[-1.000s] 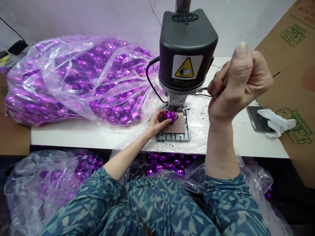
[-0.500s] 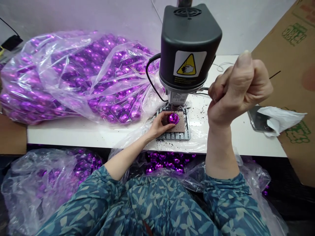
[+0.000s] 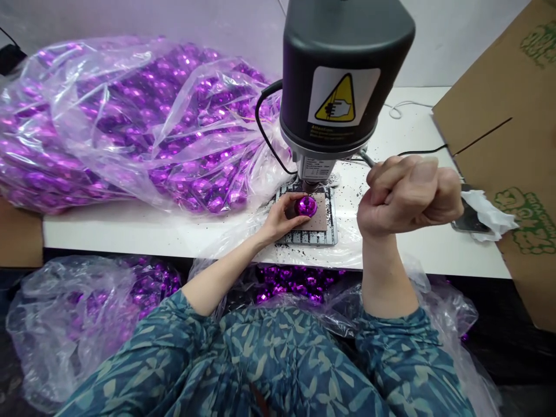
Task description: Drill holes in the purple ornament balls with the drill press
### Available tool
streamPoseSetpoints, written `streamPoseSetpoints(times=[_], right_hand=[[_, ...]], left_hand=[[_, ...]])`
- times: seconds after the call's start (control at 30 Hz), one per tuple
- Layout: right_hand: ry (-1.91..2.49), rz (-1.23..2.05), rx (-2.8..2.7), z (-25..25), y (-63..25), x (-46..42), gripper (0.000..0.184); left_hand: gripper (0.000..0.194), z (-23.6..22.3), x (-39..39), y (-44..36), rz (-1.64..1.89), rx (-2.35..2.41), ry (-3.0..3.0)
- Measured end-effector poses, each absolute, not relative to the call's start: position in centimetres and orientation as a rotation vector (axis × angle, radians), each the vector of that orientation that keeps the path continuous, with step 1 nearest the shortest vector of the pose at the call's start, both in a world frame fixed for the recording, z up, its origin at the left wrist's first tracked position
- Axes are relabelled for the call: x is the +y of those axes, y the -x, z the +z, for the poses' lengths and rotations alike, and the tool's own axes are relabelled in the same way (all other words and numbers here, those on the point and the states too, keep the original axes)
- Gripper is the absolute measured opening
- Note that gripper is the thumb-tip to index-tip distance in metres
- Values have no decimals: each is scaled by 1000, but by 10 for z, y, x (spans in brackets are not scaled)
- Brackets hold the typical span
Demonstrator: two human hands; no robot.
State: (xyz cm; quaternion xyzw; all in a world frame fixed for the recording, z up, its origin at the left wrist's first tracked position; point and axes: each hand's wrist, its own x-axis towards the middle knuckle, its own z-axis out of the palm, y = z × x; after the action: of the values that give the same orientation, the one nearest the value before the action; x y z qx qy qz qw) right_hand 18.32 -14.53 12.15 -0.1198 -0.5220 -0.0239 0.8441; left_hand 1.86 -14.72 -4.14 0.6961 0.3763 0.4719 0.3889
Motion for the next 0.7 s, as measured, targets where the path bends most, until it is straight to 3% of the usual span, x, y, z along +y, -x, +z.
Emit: streamPoseSetpoints(times=[0.37,0.53,0.7], right_hand=[[122,-140,-1255,110,-189,-145,37],[122,-145,-1260,104,-188,-146,46],[339,-5,-1097,140,-182,-146,56]], left_hand=[[59,-39,-147,-19,1182,992,-1796],[57,-39,-148,-19,1191,979,-1786],[56,-36,-150,-22,1235,990,-1741]])
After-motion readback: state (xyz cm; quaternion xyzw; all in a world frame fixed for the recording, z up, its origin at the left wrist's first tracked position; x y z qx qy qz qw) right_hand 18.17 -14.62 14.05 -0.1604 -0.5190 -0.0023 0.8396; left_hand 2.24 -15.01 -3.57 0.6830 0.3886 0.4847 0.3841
